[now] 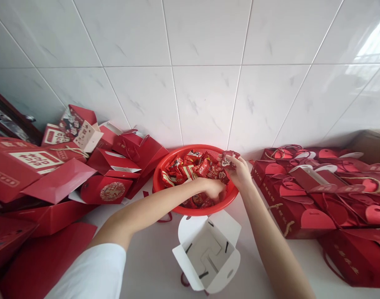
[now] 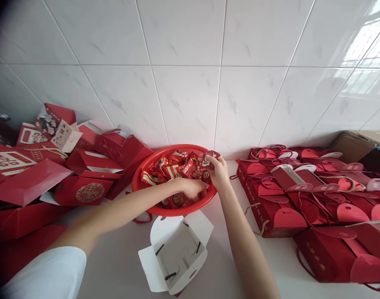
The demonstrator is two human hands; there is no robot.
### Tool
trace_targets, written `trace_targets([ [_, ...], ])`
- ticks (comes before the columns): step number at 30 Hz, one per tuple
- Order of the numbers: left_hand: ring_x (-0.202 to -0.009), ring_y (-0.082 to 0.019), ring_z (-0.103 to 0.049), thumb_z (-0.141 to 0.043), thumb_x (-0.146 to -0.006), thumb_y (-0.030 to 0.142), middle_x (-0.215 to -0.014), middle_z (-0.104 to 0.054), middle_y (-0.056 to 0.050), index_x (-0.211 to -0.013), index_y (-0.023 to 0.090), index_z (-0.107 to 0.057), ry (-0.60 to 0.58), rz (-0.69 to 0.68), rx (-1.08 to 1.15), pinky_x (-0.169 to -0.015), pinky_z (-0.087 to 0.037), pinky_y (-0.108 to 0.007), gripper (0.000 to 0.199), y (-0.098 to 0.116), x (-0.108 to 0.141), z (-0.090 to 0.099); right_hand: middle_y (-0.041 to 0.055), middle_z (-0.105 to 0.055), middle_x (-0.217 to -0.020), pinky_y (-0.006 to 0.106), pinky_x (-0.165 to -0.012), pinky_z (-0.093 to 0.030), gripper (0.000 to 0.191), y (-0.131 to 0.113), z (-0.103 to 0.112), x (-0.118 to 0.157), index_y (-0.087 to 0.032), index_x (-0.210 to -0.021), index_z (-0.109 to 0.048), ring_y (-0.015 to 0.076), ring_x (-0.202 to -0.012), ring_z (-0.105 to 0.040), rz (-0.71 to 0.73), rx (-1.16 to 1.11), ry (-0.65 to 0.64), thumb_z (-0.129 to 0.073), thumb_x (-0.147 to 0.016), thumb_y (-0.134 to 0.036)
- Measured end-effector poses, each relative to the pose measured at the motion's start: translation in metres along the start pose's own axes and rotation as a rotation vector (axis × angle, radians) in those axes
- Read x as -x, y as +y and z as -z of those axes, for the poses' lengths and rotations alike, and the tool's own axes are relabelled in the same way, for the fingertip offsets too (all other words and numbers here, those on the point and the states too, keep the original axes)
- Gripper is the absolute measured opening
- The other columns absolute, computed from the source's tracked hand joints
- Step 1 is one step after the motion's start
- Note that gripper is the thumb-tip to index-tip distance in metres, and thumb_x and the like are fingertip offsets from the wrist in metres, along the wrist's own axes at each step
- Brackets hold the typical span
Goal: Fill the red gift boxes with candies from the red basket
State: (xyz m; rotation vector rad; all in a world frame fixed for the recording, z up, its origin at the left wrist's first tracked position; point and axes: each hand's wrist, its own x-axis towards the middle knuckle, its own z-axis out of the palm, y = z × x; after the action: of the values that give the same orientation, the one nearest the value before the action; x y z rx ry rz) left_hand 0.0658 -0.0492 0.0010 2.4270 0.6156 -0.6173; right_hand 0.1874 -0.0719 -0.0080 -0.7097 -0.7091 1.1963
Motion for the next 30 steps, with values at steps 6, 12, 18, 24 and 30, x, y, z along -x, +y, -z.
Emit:
trace_targets([
  [6, -0.072, -0.02, -0.065, -0.065, -0.066, 0.008, -0.081, -0.074, -0.002, -0.076, 0.021, -0.075, -0.038, -0.031, -0.056, -0.07, -0.05, -0.029, 0.019, 0.0, 0.008, 0.007, 0.005, -0.076, -0.075, 0.029, -0.064, -0.061, 0.02, -0.004, -0.006, 0.003, -0.017, -0.08, -0.072, 0.0218, -0.075, -0.075, -0.013, 0.003, 0.041, -0.08, -0.062, -0.021],
  [12, -0.077, -0.022, -0.065, -0.059, -0.073, 0.015, -0.086, -0.074, -0.006, -0.087, 0.018, -0.074, 0.166, 0.176, -0.061, -0.071, -0.049, -0.029, 0.021, -0.02, 0.021, 0.026, 0.0045, -0.075, -0.072, 0.029, -0.063, -0.06, 0.026, -0.003, -0.007, 0.002, -0.016, -0.078, -0.072, 0.0221, -0.072, -0.074, -0.007, -0.029, 0.052, -0.082, -0.055, -0.022],
  [18, -0.096, -0.016, -0.067, -0.047, -0.077, 0.012, -0.109, -0.074, -0.003, -0.112, 0.02, -0.07, 0.255, 0.135, 0.089, -0.078, -0.049, -0.021, 0.042, -0.04, 0.025, 0.036, 0.0041, -0.076, -0.074, 0.028, -0.063, -0.059, 0.02, -0.007, -0.009, 0.005, -0.018, -0.076, -0.07, 0.0214, -0.075, -0.074, -0.005, -0.006, 0.035, -0.081, -0.059, -0.022],
  [24, -0.078, -0.017, -0.065, -0.051, -0.074, 0.018, -0.081, -0.073, -0.001, -0.088, 0.018, -0.074, 0.196, 0.077, 0.248, -0.073, -0.049, -0.023, 0.027, -0.043, 0.026, 0.035, 0.0043, -0.076, -0.073, 0.029, -0.064, -0.06, 0.017, -0.007, -0.009, 0.005, -0.018, -0.075, -0.07, 0.0222, -0.075, -0.075, -0.004, -0.002, 0.033, -0.08, -0.061, -0.021],
  [30, -0.097, -0.022, -0.067, -0.08, -0.058, 0.027, -0.097, -0.077, 0.003, -0.093, 0.027, -0.08, -0.094, 0.015, 0.141, -0.083, -0.049, -0.024, 0.035, -0.028, 0.031, 0.033, 0.0039, -0.076, -0.073, 0.029, -0.065, -0.061, 0.017, -0.006, -0.007, 0.005, -0.018, -0.077, -0.071, 0.0218, -0.076, -0.075, 0.0, 0.007, 0.008, -0.079, -0.063, -0.022],
])
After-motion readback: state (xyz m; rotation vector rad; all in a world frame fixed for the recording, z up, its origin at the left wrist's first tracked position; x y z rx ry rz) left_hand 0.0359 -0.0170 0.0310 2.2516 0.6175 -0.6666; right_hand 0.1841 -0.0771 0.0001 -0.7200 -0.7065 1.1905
